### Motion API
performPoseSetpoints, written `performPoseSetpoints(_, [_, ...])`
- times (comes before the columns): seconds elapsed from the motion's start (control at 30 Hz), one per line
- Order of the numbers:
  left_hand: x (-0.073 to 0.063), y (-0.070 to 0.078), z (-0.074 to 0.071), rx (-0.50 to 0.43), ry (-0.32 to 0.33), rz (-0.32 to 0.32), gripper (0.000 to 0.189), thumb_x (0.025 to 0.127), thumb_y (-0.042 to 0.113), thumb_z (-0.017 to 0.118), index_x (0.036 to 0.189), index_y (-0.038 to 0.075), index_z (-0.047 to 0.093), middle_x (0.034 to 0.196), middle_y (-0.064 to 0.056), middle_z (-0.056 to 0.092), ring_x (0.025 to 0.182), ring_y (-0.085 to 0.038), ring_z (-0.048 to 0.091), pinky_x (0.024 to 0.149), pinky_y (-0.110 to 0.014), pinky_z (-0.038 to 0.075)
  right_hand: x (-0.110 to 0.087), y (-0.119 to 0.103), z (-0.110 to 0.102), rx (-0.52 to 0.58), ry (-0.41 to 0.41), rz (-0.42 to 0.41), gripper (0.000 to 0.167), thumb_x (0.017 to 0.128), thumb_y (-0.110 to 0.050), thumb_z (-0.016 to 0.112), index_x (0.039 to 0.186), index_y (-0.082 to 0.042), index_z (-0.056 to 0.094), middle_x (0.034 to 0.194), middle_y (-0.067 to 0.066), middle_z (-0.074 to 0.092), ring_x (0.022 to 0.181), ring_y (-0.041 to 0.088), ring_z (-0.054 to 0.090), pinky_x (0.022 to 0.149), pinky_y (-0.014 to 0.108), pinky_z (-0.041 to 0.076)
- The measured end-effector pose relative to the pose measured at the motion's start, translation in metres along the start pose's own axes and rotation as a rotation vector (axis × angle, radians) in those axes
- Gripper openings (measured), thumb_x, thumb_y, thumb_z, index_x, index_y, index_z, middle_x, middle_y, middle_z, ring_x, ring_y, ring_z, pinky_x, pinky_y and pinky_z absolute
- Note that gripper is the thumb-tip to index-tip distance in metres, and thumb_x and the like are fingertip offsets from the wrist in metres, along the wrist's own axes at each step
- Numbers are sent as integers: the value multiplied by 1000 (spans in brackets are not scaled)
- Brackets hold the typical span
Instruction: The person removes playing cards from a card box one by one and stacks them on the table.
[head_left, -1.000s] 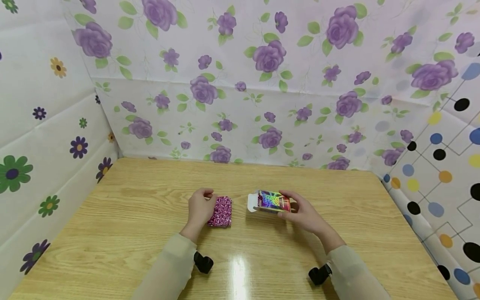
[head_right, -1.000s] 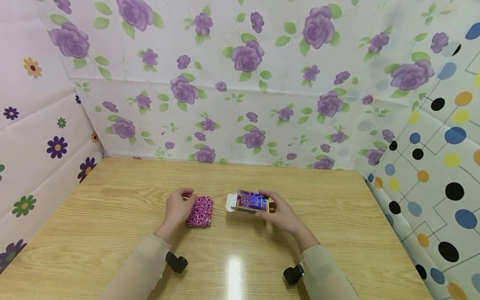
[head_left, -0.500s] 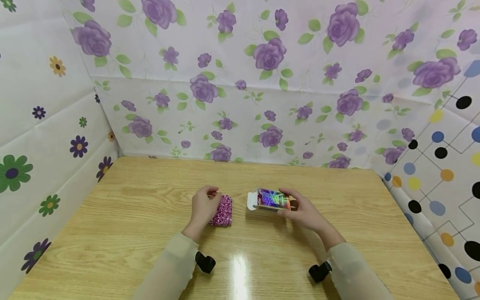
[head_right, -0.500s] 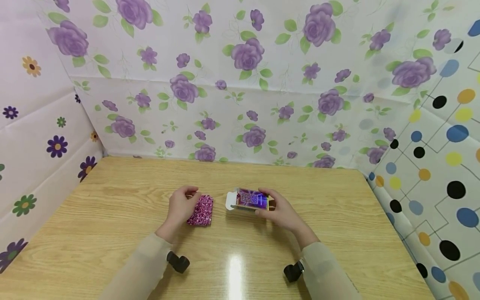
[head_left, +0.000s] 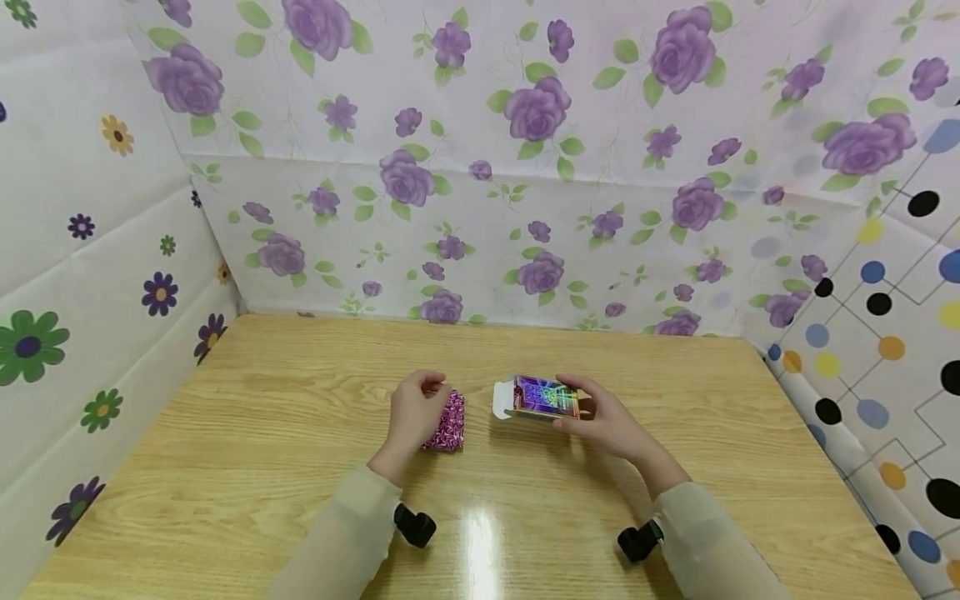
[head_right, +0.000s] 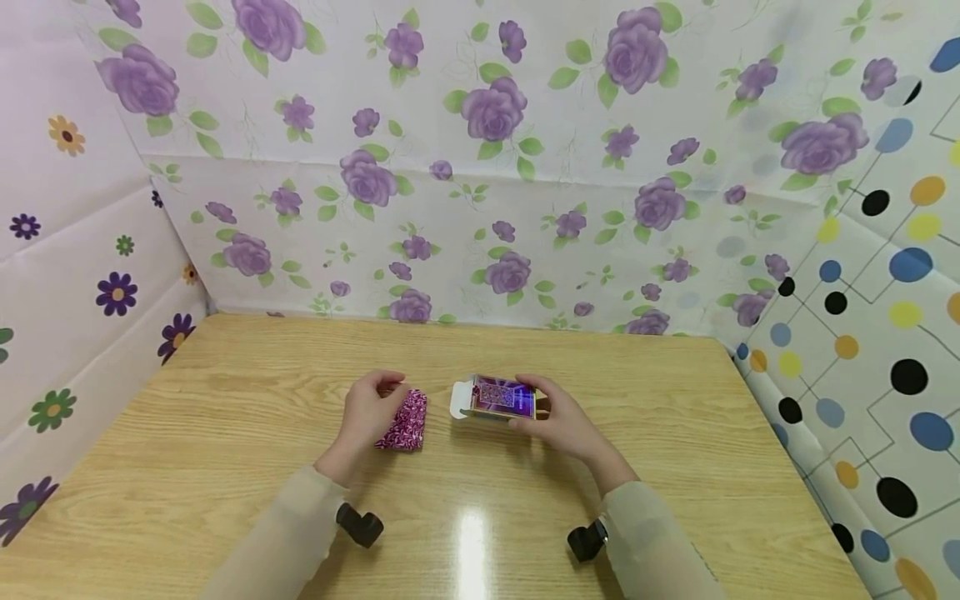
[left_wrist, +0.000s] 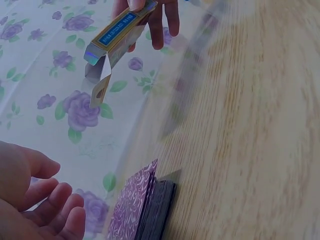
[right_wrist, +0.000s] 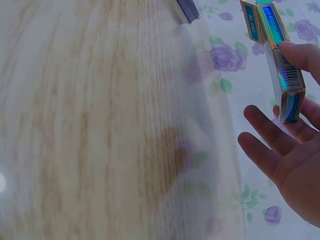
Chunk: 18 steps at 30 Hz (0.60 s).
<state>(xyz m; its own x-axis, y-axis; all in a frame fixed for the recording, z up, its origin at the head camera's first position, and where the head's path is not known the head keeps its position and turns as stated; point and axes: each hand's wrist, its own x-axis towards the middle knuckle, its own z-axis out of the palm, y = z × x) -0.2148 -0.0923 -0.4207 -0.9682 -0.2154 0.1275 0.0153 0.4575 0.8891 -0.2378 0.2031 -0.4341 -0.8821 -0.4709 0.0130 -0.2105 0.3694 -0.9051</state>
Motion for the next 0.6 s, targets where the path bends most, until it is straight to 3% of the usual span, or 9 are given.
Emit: performPoseSetpoints(0.6, [-1,6,6,-40,-5,-3,18,85,10,64,101,1,68,89,-10,67,81,-20,62,76,-31,53,0,-1,1,1,-16,-23,71,86,-24,70,145,-10,33,150,13,33,120,37,52,102,52,42])
